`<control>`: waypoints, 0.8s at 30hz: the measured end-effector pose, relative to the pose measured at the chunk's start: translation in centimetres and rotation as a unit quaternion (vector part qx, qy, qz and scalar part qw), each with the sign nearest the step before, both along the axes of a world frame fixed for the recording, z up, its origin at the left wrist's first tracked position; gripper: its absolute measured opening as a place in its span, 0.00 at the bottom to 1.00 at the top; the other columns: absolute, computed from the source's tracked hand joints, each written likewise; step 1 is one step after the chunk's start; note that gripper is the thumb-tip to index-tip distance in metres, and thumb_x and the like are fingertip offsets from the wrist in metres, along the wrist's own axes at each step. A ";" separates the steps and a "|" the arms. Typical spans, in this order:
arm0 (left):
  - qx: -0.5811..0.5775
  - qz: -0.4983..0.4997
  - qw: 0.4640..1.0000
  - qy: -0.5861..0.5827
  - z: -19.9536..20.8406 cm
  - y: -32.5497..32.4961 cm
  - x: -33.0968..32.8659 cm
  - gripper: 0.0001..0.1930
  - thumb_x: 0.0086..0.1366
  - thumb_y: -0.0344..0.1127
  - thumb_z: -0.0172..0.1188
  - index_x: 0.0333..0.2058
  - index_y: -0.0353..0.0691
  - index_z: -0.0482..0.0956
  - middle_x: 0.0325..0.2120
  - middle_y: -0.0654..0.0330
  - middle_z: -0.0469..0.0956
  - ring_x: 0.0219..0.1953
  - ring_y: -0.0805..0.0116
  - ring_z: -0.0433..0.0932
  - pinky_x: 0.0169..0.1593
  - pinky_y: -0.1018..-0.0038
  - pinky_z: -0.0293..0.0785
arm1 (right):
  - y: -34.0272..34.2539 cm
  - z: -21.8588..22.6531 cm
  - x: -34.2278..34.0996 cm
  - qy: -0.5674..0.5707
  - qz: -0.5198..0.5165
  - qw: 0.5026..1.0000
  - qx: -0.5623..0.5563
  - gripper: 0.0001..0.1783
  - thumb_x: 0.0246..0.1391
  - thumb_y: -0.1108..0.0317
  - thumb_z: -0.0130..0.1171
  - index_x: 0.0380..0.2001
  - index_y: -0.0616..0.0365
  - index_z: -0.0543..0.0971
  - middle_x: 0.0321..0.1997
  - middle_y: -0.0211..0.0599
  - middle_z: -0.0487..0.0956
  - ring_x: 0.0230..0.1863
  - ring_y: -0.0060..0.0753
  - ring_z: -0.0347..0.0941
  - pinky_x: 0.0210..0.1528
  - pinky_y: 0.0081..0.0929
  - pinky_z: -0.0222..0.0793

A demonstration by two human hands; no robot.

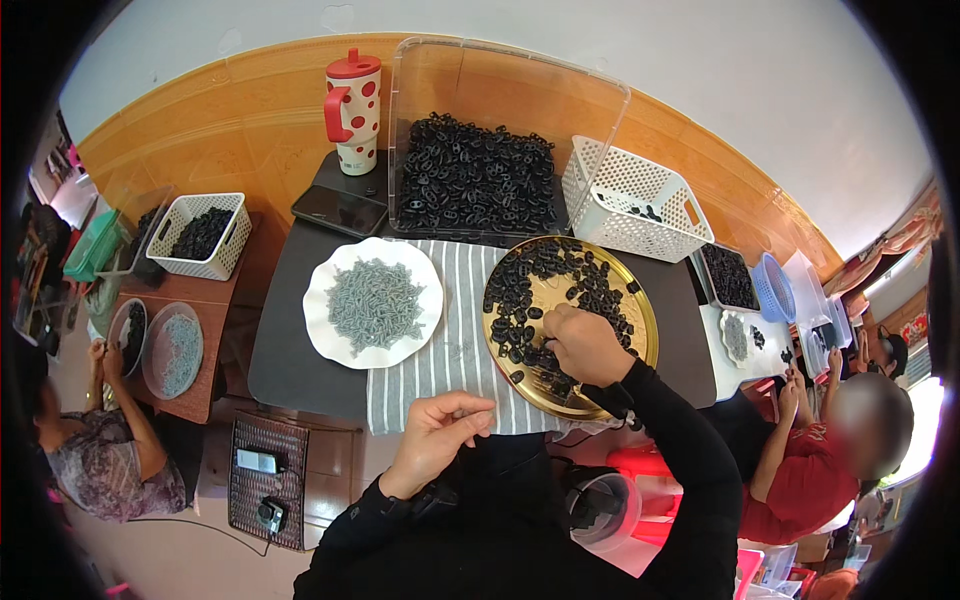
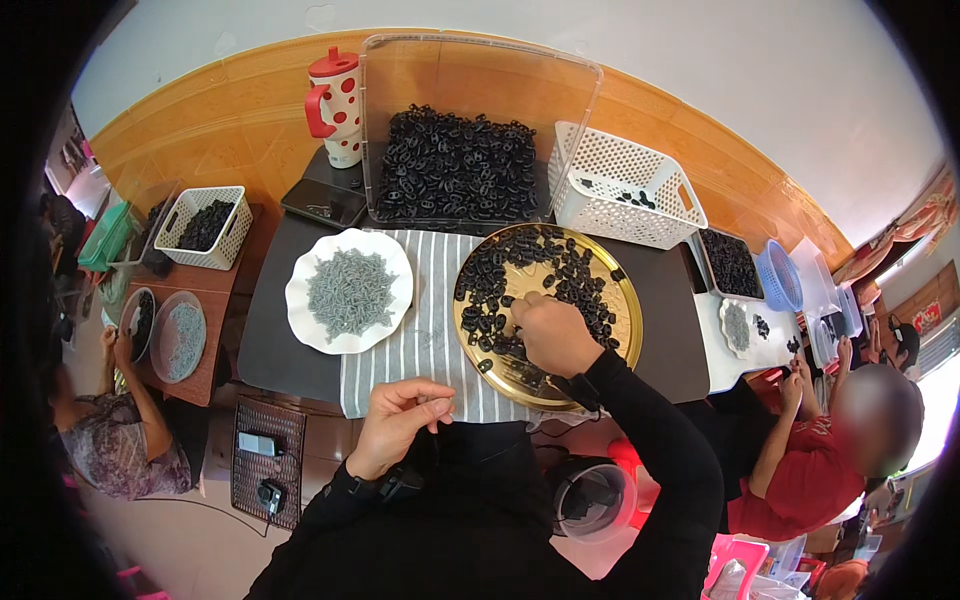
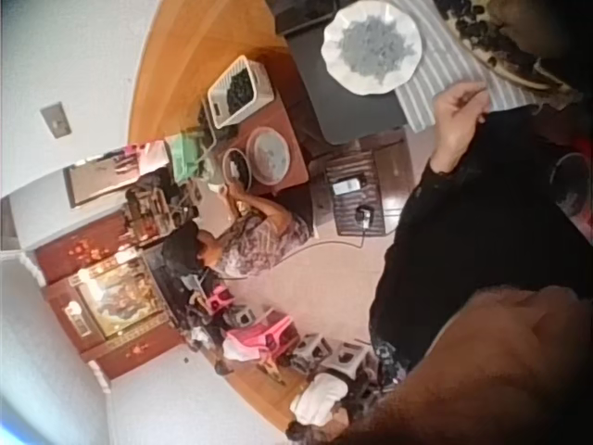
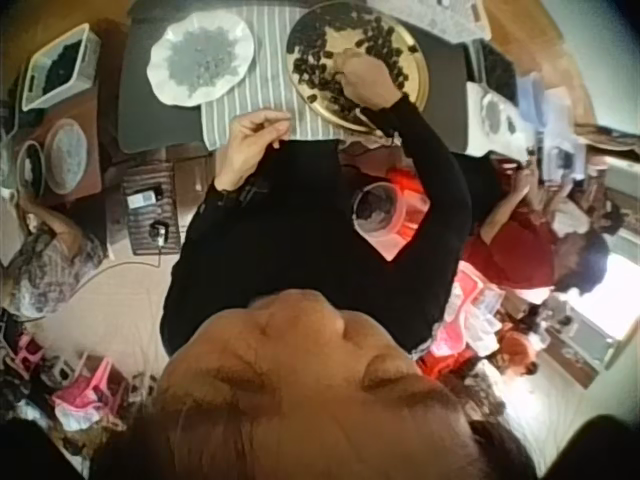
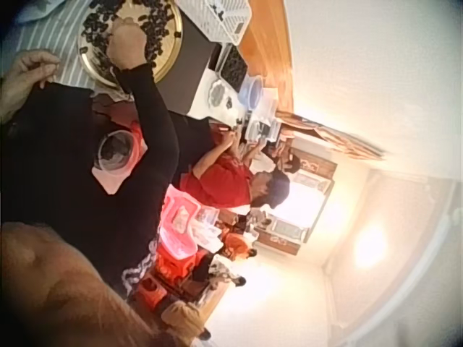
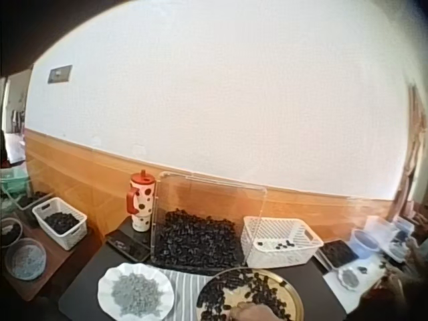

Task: The person picks up a black plastic toggle and a metal spring by hand, inserts the spring into the toggle, and places the assembled piece onto the table. This process is repeated, occasionally moving items on the gold tray to reach more components.

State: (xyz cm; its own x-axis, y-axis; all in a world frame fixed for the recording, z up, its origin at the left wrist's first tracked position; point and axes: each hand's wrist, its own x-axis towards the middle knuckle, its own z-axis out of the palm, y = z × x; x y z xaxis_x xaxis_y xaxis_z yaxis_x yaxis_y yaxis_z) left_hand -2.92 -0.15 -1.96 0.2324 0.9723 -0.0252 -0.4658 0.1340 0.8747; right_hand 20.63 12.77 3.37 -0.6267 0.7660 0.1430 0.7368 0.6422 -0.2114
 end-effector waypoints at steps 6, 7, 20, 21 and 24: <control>-0.004 0.029 1.000 0.010 0.3 -0.2 0.1 0.08 0.63 0.24 0.59 0.40 0.32 0.81 0.30 0.58 0.81 0.29 0.75 0.79 0.29 0.83 0.71 | -3.7 3.1 -1.7 0.217 -0.058 0.965 -0.136 0.05 0.46 0.78 0.60 0.27 0.63 0.74 0.23 0.35 0.75 0.25 0.32 0.74 0.27 0.27 0.68; -0.008 0.047 0.999 -0.023 0.7 -0.2 0.4 0.08 0.63 0.24 0.59 0.41 0.32 0.81 0.30 0.57 0.81 0.30 0.75 0.79 0.29 0.83 0.71 | -5.2 3.4 -2.3 0.331 -0.098 0.897 -0.276 0.04 0.48 0.77 0.60 0.29 0.64 0.76 0.23 0.32 0.76 0.25 0.22 0.73 0.27 0.23 0.67; 0.007 0.160 0.984 -0.078 0.4 -0.2 -1.4 0.05 0.64 0.25 0.57 0.37 0.28 0.78 0.31 0.53 0.81 0.29 0.72 0.80 0.27 0.81 0.73 | -7.2 0.9 -8.0 0.167 0.038 0.984 0.052 0.08 0.44 0.79 0.58 0.31 0.62 0.78 0.32 0.42 0.73 0.33 0.44 0.71 0.35 0.32 0.66; 0.018 0.160 0.984 -0.073 0.5 -0.1 -1.8 0.05 0.65 0.25 0.56 0.36 0.28 0.78 0.33 0.49 0.81 0.30 0.68 0.82 0.27 0.80 0.74 | -7.0 0.9 -8.2 0.063 0.034 0.991 0.115 0.08 0.43 0.78 0.57 0.30 0.60 0.79 0.34 0.42 0.72 0.35 0.45 0.70 0.37 0.34 0.65; 0.014 0.153 0.985 -0.083 0.8 0.2 -2.1 0.05 0.64 0.23 0.56 0.36 0.28 0.78 0.34 0.48 0.81 0.29 0.67 0.82 0.26 0.81 0.74 | -6.6 0.2 -8.7 0.003 0.014 0.993 0.114 0.09 0.42 0.73 0.55 0.30 0.57 0.79 0.36 0.41 0.70 0.42 0.44 0.66 0.39 0.36 0.60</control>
